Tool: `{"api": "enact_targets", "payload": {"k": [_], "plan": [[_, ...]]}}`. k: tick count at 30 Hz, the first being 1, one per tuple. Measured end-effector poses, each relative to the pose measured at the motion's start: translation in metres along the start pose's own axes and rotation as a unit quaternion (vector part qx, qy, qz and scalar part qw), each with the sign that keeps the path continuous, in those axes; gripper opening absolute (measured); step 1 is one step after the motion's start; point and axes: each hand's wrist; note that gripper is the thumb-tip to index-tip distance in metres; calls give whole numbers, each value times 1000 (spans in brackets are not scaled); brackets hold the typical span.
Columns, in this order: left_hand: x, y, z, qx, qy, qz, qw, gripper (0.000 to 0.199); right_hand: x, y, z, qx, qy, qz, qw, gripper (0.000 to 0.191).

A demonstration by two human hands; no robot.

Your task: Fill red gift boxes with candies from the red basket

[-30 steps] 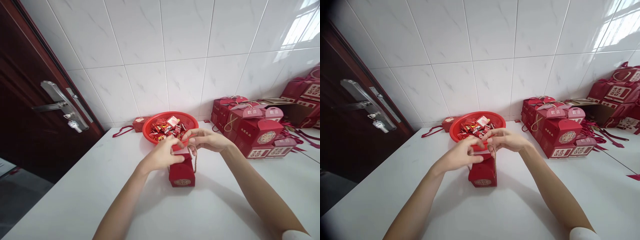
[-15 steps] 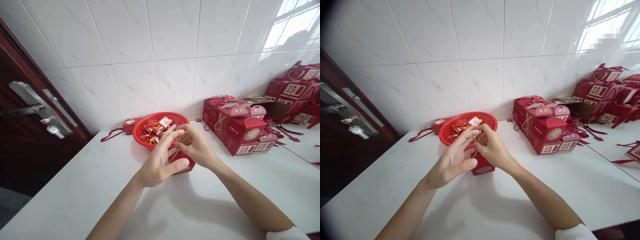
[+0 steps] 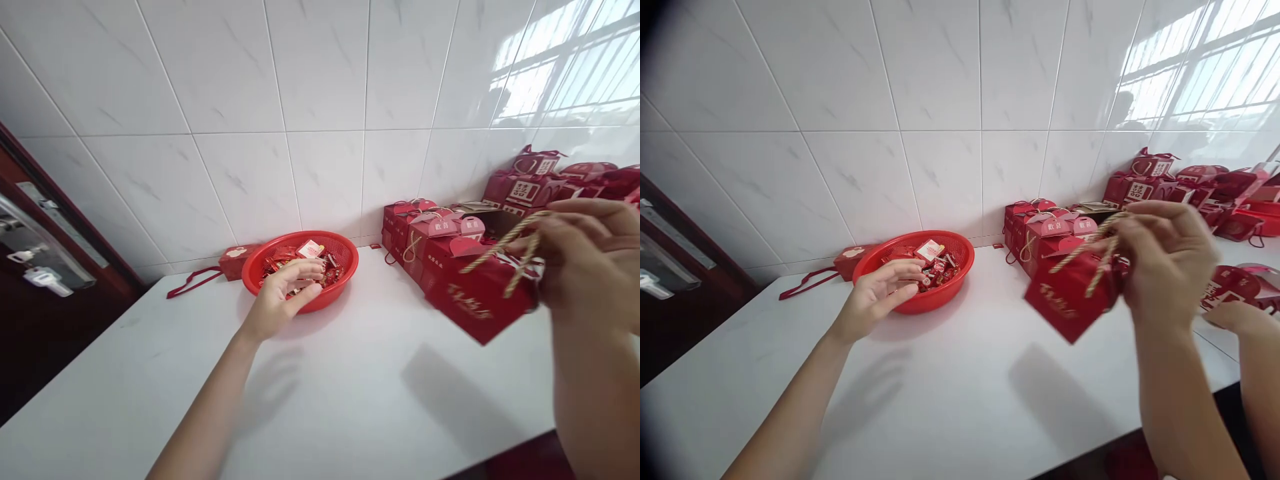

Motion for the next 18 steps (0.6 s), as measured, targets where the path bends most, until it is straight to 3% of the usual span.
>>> {"api": "enact_targets", "payload": {"k": [3, 7, 12, 18], "plan": [[7, -11, -36, 45, -24, 36, 998, 38, 33, -37, 25, 64, 66, 88, 992, 17], [11, -17, -64, 98, -73, 30, 992, 35, 54, -85, 66, 29, 159, 125, 979, 21], [10, -17, -63, 119, -89, 22, 989, 34, 40, -112, 112, -42, 199, 121, 972, 28], [10, -18, -63, 124, -104, 33, 986, 33, 14, -92, 160, -86, 261, 59, 960, 17]]}}
Point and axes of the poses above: each hand's wrist, its own y-axis away from the middle knuckle, its own x-axis out of the back of the hand, z = x × y, and after that the axes turned 14 degrees about -z, right-handed
